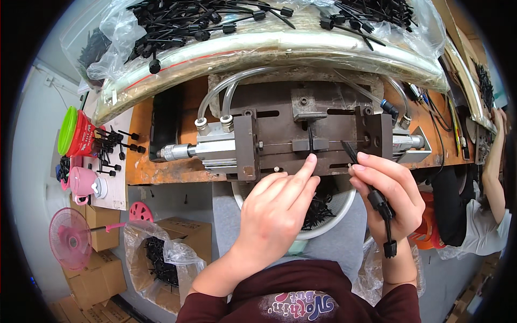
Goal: Assembling small plastic components onto black cables using a mechanical pneumatic fixture.
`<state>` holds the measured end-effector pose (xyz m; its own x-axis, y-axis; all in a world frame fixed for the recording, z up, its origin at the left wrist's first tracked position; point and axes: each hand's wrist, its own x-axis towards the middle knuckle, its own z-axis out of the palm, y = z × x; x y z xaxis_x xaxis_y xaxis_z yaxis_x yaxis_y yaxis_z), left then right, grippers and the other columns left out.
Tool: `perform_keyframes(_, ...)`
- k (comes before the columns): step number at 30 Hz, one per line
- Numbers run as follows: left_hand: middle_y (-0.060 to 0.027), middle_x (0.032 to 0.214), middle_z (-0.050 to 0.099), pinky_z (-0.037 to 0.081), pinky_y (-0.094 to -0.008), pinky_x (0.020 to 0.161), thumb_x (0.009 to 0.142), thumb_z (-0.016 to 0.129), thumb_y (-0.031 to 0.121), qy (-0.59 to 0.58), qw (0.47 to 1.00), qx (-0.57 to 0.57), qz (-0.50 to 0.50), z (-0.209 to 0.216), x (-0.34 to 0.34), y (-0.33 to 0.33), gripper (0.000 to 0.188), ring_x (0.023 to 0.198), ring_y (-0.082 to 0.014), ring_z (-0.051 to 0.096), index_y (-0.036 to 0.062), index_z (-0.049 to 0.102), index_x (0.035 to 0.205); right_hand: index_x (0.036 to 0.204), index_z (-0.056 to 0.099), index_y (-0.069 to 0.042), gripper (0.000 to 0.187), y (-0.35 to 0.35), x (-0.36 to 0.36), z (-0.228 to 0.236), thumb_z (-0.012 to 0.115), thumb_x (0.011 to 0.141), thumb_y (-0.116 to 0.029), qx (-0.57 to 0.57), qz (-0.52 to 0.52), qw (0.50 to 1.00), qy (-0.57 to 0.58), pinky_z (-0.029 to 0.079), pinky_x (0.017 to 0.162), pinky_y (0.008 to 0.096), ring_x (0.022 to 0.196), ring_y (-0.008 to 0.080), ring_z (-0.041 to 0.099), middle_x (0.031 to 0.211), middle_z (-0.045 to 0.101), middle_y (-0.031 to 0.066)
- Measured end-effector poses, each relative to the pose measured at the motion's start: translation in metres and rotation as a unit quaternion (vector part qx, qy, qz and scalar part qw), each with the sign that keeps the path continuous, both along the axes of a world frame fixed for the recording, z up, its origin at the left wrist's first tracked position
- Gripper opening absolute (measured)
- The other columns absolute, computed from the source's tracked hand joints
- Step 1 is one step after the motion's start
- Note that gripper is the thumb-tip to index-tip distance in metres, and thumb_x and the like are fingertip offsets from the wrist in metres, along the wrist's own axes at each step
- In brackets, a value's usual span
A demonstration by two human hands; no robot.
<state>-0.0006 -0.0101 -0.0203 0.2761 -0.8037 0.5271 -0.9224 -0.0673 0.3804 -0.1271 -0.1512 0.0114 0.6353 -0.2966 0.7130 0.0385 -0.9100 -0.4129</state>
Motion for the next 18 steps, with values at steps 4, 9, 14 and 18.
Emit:
perform_keyframes(4,-0.0113,0.120,0.067,0.052,-0.0306,0.072,0.071,0.075,0.007,-0.020,0.999,0.034,0.012,0.008,0.003,-0.003,0.025,0.077,-0.0200,0.067,0.0024,0.070,0.096,0.100,0.072,0.001,0.028,0.005,-0.004,-0.006,0.077,0.072,0.004,0.038,-0.008,0.999,0.010,0.059,0.075,0.0301,0.087,0.0229,0.070,0.103,0.070,0.0148)
perform_keyframes(9,-0.0113,0.120,0.067,0.052,-0.0287,0.066,0.071,0.075,0.006,-0.013,0.999,0.040,0.010,0.007,0.003,-0.005,0.027,0.076,-0.0192,0.068,0.0020,0.070,0.097,0.102,0.072,0.001,0.030,0.003,-0.009,-0.009,0.077,0.072,0.004,0.033,-0.015,0.999,0.022,0.060,0.076,0.0301,0.088,0.0229,0.071,0.104,0.070,0.0156)
perform_keyframes(14,-0.0140,0.122,0.065,0.055,-0.0304,0.069,0.074,0.073,0.004,0.024,0.999,0.020,0.006,0.001,0.001,-0.005,0.026,0.080,-0.0219,0.069,-0.0012,0.068,0.099,0.102,0.072,0.001,0.031,0.003,-0.012,-0.014,0.077,0.072,0.003,0.007,-0.028,0.999,0.016,0.060,0.074,0.0300,0.087,0.0229,0.071,0.105,0.070,0.0161)
perform_keyframes(18,-0.0158,0.123,0.062,0.056,-0.0308,0.073,0.075,0.072,-0.001,0.119,0.993,-0.009,0.012,-0.003,-0.003,-0.005,0.026,0.085,-0.0222,0.070,-0.0025,0.067,0.101,0.103,0.070,0.003,0.028,0.005,-0.015,-0.013,0.074,0.075,0.007,-0.007,-0.023,0.999,0.033,0.060,0.078,0.0320,0.091,0.0262,0.071,0.109,0.068,0.0197)
